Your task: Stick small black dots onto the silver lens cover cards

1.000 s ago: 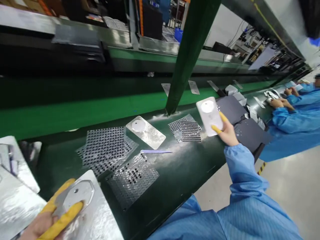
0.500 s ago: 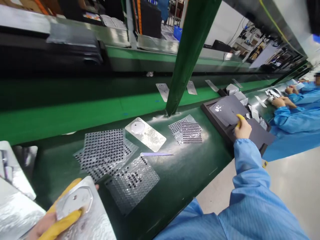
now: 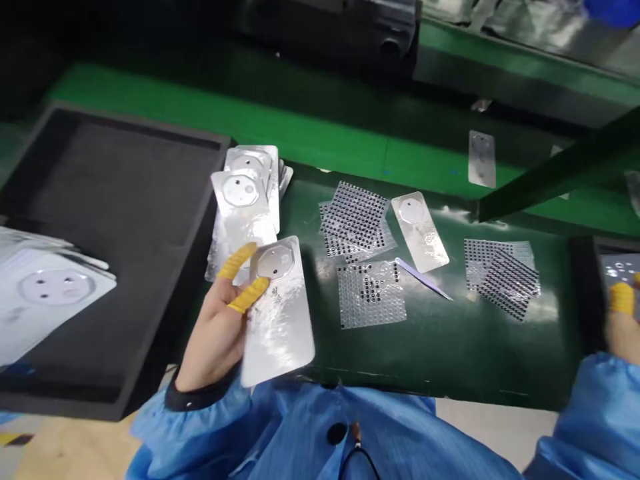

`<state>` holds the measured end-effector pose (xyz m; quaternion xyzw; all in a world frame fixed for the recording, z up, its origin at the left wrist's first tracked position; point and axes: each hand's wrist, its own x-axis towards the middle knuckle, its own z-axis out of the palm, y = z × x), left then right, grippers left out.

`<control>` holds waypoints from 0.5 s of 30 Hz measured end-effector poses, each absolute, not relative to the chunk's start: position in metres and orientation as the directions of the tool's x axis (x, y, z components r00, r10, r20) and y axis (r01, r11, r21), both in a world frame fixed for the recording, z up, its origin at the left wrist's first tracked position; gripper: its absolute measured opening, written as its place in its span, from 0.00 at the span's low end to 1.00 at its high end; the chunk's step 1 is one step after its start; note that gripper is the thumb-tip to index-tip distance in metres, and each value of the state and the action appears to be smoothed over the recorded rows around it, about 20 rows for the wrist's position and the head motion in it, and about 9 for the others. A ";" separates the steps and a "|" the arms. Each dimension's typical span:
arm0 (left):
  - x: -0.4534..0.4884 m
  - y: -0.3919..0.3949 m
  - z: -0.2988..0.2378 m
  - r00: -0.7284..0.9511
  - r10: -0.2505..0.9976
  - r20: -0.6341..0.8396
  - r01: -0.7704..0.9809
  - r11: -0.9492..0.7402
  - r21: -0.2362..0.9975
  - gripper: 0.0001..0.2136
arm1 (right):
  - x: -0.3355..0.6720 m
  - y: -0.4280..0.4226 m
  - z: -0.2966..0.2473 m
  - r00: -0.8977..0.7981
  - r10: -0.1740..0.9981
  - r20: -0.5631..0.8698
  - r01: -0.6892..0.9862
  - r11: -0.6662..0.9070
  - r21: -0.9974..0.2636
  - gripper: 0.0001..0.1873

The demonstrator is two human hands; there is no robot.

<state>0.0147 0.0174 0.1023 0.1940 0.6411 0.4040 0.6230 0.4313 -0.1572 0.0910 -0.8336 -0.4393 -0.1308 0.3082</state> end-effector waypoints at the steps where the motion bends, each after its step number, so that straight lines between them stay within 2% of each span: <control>1: 0.013 0.017 0.098 -0.142 0.787 -0.600 -0.227 0.565 0.794 0.14 | 0.399 -0.145 0.087 0.485 0.690 0.537 0.872 -0.331 -0.362 0.16; 3: 0.009 0.014 0.090 -0.133 0.844 -0.519 -0.161 0.499 0.852 0.06 | 0.330 -0.119 0.070 0.165 0.852 0.496 0.928 0.037 -0.371 0.23; 4: 0.008 0.013 0.086 -0.134 0.864 -0.485 -0.128 0.470 0.873 0.05 | 0.297 -0.106 0.059 0.054 0.877 0.478 0.907 0.157 -0.391 0.22; 6: 0.004 0.010 0.080 -0.143 0.900 -0.412 -0.070 0.407 0.911 0.06 | 0.248 -0.087 0.036 -0.127 0.879 0.459 0.822 0.353 -0.447 0.15; 8: 0.001 0.005 0.077 -0.130 0.922 -0.364 0.017 0.369 0.929 0.07 | 0.225 -0.077 0.018 -0.171 0.859 0.483 0.769 0.422 -0.480 0.10; 11: 0.001 -0.003 0.074 -0.072 0.931 -0.358 0.158 0.365 0.918 0.11 | 0.221 -0.077 0.010 -0.128 0.850 0.511 0.755 0.418 -0.505 0.12; 15: 0.019 -0.013 0.072 0.213 0.861 -0.462 0.184 0.429 0.884 0.18 | 0.222 -0.083 0.026 -0.052 0.837 0.544 0.733 0.403 -0.548 0.20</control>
